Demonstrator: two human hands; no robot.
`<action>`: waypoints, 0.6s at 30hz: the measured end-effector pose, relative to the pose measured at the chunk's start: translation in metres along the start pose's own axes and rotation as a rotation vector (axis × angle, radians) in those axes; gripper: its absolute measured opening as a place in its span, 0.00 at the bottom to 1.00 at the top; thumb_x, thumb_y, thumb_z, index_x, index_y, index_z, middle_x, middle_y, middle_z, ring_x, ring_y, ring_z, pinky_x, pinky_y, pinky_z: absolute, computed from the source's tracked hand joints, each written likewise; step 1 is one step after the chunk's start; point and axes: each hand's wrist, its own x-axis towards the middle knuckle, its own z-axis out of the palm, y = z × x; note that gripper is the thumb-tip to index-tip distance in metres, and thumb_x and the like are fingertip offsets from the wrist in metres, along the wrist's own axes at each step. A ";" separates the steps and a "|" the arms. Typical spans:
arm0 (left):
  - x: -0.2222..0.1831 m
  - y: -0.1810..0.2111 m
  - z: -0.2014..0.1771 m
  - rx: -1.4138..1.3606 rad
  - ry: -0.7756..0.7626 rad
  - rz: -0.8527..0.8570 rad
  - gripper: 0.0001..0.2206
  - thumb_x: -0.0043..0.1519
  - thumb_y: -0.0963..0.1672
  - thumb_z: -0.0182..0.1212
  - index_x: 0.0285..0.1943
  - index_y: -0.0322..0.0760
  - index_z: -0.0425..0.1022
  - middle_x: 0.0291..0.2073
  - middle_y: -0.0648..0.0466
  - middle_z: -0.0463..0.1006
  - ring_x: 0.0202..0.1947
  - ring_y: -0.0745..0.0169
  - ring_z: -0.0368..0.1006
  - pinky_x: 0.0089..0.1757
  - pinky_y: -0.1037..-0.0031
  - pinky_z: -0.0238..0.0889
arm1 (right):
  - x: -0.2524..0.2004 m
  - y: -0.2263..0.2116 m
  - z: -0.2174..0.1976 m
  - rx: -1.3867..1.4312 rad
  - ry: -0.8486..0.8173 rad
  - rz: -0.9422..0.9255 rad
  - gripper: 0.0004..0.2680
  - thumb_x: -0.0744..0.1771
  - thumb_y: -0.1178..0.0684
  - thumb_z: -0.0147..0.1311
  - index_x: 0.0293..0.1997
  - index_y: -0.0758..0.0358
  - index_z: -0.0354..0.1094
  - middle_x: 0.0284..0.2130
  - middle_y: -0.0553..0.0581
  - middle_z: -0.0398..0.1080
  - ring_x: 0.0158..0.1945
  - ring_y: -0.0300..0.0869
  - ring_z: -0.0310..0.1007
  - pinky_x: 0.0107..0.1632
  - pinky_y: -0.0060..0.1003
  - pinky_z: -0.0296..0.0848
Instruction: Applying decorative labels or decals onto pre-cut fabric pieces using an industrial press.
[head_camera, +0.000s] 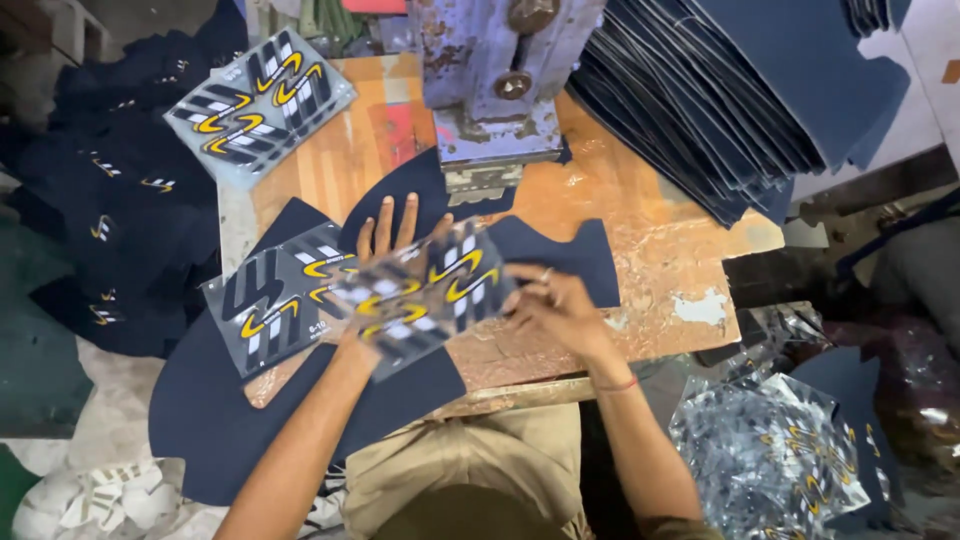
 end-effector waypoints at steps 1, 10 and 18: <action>0.000 0.002 -0.005 0.000 0.001 -0.008 0.31 0.64 0.59 0.58 0.76 0.51 0.67 0.75 0.39 0.56 0.73 0.32 0.50 0.65 0.46 0.41 | 0.014 0.005 -0.009 -0.005 -0.006 0.003 0.17 0.68 0.67 0.51 0.65 0.65 0.64 0.37 0.63 0.79 0.33 0.44 0.81 0.35 0.36 0.83; 0.007 0.007 -0.029 -0.247 -0.115 -0.162 0.31 0.61 0.59 0.60 0.67 0.40 0.69 0.61 0.42 0.74 0.64 0.34 0.64 0.68 0.46 0.43 | 0.112 -0.018 -0.029 -0.112 0.215 -0.123 0.09 0.70 0.63 0.55 0.52 0.83 0.65 0.33 0.59 0.78 0.30 0.41 0.80 0.30 0.33 0.80; 0.010 0.007 -0.027 -0.181 -0.096 -0.124 0.37 0.60 0.58 0.62 0.72 0.32 0.65 0.62 0.38 0.72 0.67 0.32 0.58 0.66 0.46 0.43 | 0.099 -0.021 -0.028 -0.291 0.313 -0.213 0.18 0.66 0.60 0.62 0.61 0.80 0.65 0.30 0.52 0.75 0.28 0.32 0.73 0.26 0.26 0.73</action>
